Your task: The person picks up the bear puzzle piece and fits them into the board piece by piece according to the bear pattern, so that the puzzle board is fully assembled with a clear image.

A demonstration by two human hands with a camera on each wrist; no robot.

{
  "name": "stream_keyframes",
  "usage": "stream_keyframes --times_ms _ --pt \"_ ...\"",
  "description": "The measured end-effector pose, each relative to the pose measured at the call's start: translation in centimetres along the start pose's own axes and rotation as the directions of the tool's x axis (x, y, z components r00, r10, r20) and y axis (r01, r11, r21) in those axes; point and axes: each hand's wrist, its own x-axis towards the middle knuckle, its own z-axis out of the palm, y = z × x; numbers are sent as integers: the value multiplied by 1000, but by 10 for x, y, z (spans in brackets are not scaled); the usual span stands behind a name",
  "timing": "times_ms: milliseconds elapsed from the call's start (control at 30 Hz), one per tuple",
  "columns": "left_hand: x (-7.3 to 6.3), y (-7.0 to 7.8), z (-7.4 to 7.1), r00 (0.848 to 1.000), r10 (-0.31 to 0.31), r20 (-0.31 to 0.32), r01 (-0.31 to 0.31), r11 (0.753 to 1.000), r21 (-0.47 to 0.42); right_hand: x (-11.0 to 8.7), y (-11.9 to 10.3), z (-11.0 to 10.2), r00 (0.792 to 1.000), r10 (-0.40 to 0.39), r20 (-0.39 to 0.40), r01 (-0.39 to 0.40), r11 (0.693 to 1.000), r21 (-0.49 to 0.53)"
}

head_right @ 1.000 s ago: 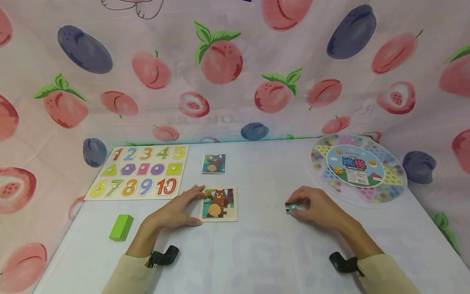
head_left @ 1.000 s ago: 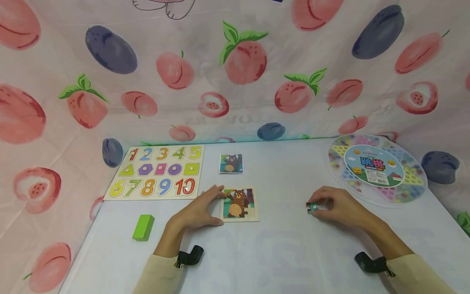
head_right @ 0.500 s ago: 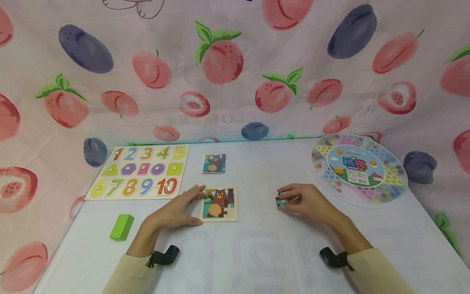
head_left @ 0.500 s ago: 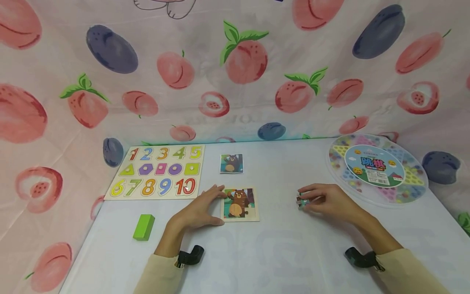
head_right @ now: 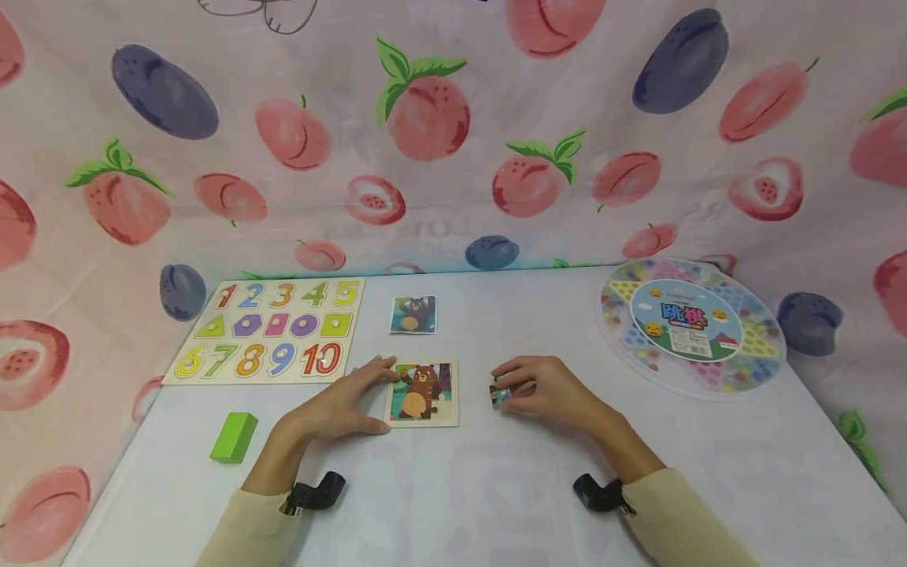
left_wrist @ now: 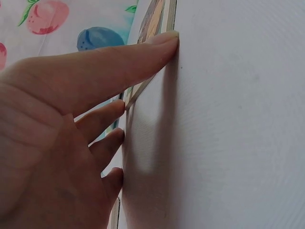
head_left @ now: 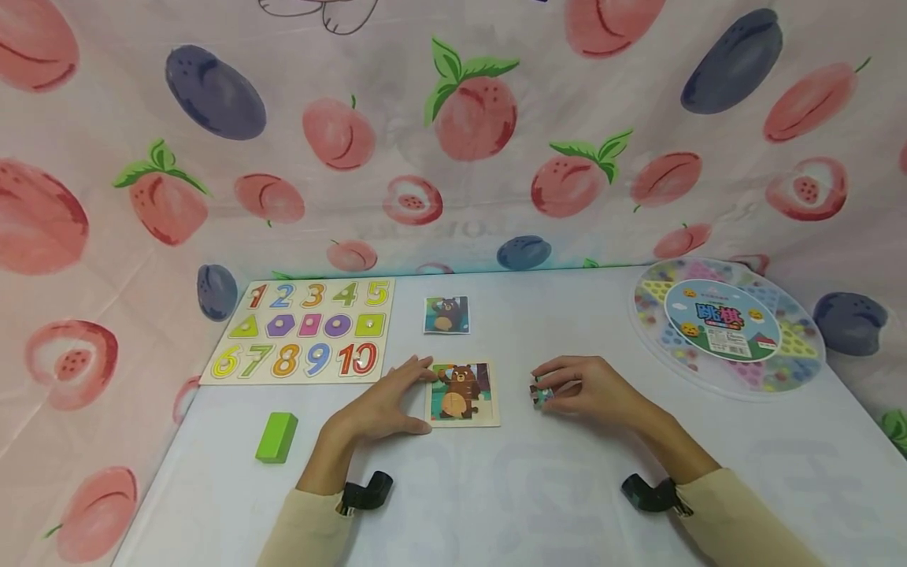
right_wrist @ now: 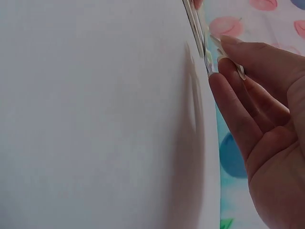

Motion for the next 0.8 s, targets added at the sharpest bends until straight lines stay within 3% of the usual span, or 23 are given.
stream_keyframes --times_ms 333,800 --pt "1 -3 0 1000 -3 1 3 1000 -1 25 -21 25 995 -87 39 87 996 1" --pt "1 -1 0 1000 -13 -1 13 1000 3 42 -37 50 993 -99 68 105 990 -92"
